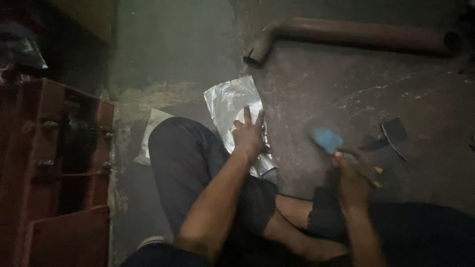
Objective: The person sits on the floor and uses a blue scraper to clean a rectangular metal sheet, then switches to a black file to clean a curved metal pipe. The person rotates the pipe to file different sections and places the tools on the floor between actions.
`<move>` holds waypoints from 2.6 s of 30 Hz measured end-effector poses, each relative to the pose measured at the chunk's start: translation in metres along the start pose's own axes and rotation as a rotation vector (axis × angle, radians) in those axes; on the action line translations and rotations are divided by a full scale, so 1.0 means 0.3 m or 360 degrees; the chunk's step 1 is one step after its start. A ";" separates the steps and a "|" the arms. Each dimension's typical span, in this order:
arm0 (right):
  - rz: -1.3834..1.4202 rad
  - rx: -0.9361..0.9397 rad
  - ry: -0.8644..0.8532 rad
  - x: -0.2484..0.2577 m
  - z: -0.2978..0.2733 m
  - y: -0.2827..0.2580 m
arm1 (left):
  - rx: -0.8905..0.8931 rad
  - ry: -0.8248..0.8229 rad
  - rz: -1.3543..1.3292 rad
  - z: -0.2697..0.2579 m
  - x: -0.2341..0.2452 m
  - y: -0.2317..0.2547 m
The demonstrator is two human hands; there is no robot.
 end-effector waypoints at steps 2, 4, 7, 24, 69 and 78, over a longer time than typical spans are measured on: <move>0.0350 -0.0055 -0.0013 0.028 0.006 -0.029 | 0.0005 -0.0014 -0.0074 -0.008 0.013 0.011; 0.0613 0.0168 -0.0042 0.051 -0.008 -0.068 | 0.0025 -0.0017 -0.0136 -0.004 0.022 0.019; -0.0084 0.0475 0.0160 0.067 -0.017 -0.079 | 0.0022 0.0099 -0.0236 0.044 0.010 0.008; -0.0266 0.0167 -0.0195 -0.180 0.230 0.161 | -0.0401 0.0158 0.0097 0.787 0.298 -0.514; 0.0204 -0.0538 -0.0370 -0.318 0.425 -0.215 | 0.0146 -0.0418 -0.2295 0.516 0.036 -0.725; 0.0230 -0.0592 -0.0269 -0.170 0.348 -0.334 | 0.0619 -0.0151 -0.2448 0.466 0.083 -0.864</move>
Point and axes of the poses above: each hand's wrist, its own z-axis towards the middle knuckle, its own x-axis out of the back of the hand, y = z × x, the point moved 1 cm from there along z, towards the middle knuckle
